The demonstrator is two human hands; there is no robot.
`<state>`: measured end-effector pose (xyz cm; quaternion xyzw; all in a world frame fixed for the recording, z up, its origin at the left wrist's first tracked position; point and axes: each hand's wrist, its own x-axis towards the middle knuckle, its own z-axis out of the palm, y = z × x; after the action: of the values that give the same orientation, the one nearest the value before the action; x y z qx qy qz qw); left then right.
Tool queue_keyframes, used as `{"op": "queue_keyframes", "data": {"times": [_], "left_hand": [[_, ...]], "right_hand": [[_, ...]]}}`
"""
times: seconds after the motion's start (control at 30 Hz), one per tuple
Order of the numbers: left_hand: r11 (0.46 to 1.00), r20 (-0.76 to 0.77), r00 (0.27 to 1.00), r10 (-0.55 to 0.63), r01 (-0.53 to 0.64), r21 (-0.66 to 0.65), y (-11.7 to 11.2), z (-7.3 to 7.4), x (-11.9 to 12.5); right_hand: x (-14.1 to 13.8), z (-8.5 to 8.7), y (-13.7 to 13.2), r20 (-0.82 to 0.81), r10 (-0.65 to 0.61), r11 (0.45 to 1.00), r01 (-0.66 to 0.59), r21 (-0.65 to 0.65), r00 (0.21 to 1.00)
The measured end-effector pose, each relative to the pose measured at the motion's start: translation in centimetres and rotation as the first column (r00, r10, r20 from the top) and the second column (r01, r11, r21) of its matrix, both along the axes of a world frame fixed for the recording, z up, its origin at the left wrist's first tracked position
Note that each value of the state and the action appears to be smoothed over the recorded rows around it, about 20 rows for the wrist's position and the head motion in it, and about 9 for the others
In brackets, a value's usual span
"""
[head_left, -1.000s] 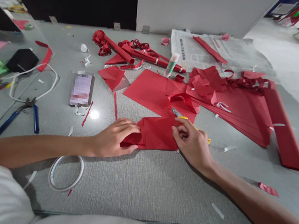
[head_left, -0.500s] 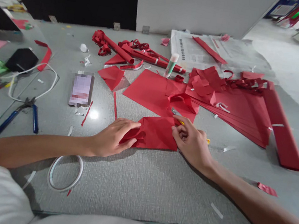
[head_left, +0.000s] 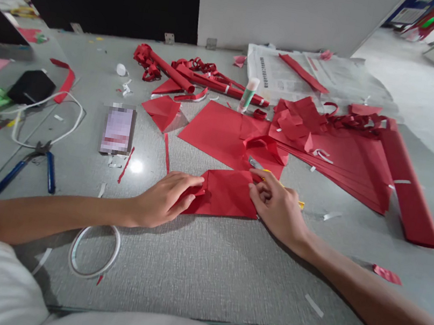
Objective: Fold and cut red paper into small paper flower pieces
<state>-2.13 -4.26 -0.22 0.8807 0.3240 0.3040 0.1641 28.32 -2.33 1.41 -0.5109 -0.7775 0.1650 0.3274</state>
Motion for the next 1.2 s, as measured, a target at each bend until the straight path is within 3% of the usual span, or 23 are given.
{"op": "queue_keyframes", "data": {"times": [0.23,0.57,1.0,1.2], "left_hand": [[0.998,0.026,0.999,0.025,-0.026,0.052,0.0,-0.2,-0.1],[0.928,-0.047,0.948,0.314,-0.296,0.228,0.3,-1.3,-0.5],[0.991,-0.084,0.994,0.071,-0.06,0.12,0.5,-0.6,0.0],[0.996,-0.115,0.992,0.052,-0.043,0.078,0.5,-0.9,-0.2]], "right_hand": [[0.0,0.0,0.0,0.001,0.002,1.0,-0.002,0.013,1.0],[0.0,0.0,0.1,0.018,0.004,1.0,-0.004,0.024,1.0],[0.2,-0.1,0.1,0.025,0.004,1.0,-0.004,0.028,1.0],[0.0,0.1,0.1,0.018,0.003,1.0,-0.004,0.022,1.0]]}}
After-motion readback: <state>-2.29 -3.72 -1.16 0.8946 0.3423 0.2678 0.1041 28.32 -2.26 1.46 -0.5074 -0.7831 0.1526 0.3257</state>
